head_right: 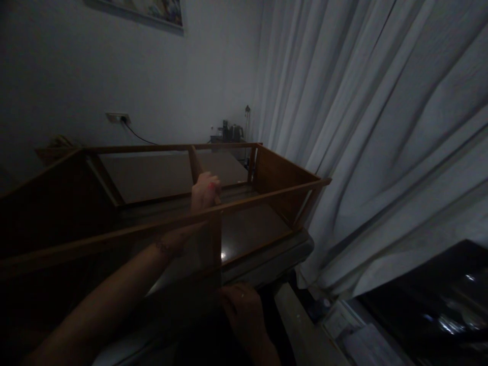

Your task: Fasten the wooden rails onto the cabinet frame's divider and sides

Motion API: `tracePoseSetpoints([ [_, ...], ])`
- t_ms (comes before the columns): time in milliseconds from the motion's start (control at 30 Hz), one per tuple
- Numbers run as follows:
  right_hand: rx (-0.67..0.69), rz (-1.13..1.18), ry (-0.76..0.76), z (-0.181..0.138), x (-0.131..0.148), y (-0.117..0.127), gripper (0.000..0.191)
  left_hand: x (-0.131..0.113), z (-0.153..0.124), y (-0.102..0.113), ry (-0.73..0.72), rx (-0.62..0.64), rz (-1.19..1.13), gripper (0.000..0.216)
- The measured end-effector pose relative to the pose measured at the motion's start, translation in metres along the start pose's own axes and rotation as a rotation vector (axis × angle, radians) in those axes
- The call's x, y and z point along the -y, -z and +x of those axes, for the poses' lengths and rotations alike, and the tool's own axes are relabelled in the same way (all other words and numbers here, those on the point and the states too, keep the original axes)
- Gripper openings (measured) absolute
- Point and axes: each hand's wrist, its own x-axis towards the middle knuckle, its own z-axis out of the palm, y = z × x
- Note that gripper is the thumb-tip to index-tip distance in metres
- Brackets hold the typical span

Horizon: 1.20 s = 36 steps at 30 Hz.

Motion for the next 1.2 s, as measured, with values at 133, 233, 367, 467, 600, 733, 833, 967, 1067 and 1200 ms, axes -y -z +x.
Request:
tracePoseSetpoints([
  [133, -0.008, -0.063, 0.129, 0.008, 0.001, 0.008, 0.028, -0.001, -0.001, 0.001, 0.047, 0.013, -0.021, 0.049],
  [233, -0.013, -0.057, 0.157, 0.009, -0.002, 0.007, 0.027, -0.002, 0.000, 0.003, 0.046, 0.021, -0.033, 0.049],
  [367, -0.004, -0.012, 0.125, 0.007, -0.003, 0.000, 0.025, -0.004, 0.001, 0.004, 0.034, 0.017, -0.002, 0.047],
  [467, -0.011, 0.003, 0.102, 0.006, -0.001, -0.004, 0.023, -0.004, 0.000, 0.004, 0.041, 0.021, 0.018, 0.047],
  [600, 0.083, 0.016, 0.027, 0.007, 0.003, 0.001, 0.009, -0.003, -0.001, 0.002, 0.042, 0.007, 0.023, 0.047],
  [733, 0.211, 0.000, -0.003, 0.012, 0.006, 0.020, 0.025, -0.002, -0.001, -0.001, 0.028, -0.010, 0.037, 0.049],
  [833, 0.251, -0.043, 0.100, 0.018, 0.007, 0.034, 0.032, -0.001, 0.000, 0.001, -0.002, 0.002, 0.042, 0.050],
  [967, 0.287, -0.143, 0.265, 0.027, 0.003, 0.039, 0.028, 0.000, 0.008, 0.011, -0.076, 0.087, 0.050, 0.048],
  [1067, 0.283, -0.202, 0.367, 0.032, -0.003, 0.037, 0.021, 0.001, 0.017, 0.022, -0.174, 0.220, 0.081, 0.045],
  [1200, 0.269, -0.207, 0.468, 0.038, -0.010, 0.037, 0.014, -0.001, 0.024, 0.028, -0.201, 0.312, 0.055, 0.041],
])
